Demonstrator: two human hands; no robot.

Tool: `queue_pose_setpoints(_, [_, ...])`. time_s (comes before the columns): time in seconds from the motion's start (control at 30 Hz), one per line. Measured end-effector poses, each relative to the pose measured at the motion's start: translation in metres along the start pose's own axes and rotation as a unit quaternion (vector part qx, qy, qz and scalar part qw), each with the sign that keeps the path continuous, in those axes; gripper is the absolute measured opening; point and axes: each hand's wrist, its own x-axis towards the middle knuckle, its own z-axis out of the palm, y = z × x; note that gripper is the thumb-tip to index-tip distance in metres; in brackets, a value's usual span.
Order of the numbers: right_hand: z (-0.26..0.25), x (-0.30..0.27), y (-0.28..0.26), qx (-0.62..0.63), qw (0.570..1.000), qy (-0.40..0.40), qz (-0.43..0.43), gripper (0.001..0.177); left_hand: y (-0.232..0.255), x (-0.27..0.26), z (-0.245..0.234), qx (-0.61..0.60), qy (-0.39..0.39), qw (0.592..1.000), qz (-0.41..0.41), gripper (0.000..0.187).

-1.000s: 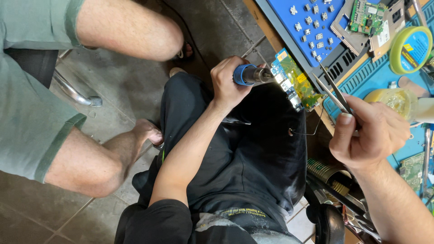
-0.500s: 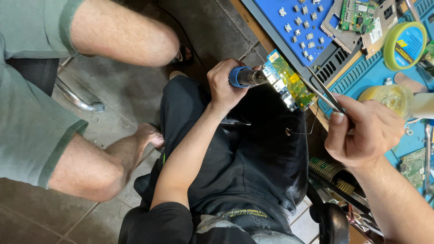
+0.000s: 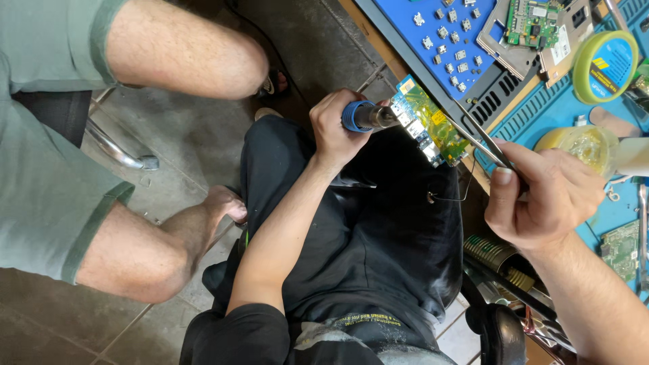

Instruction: The person uses a soldering iron and tweezers to work on a small circuit board held in their left hand. They apply heat to specific points on the board while using the tweezers to manipulate small components. The person occasionally picks up small parts from the workbench to place onto the board.

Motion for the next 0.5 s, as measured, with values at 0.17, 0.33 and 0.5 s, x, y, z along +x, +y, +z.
queue_pose_setpoints(0.17, [0.0009,-0.0012,0.0013,0.000,1.000,0.003,-0.002,0.036,-0.0009,-0.0001,0.0002,0.006,0.000,1.000,0.004,0.037])
queue_pose_setpoints(0.33, [0.0003,-0.0014,0.0007,-0.008,1.000,-0.001,0.000,0.036,-0.0047,-0.0042,0.0014,0.014,-0.009,1.000,0.014,0.038])
queue_pose_setpoints(0.5, [0.0008,0.0004,0.0005,0.000,1.000,0.002,-0.003,0.033,-0.0070,-0.0050,0.0016,0.013,-0.009,1.000,0.025,0.037])
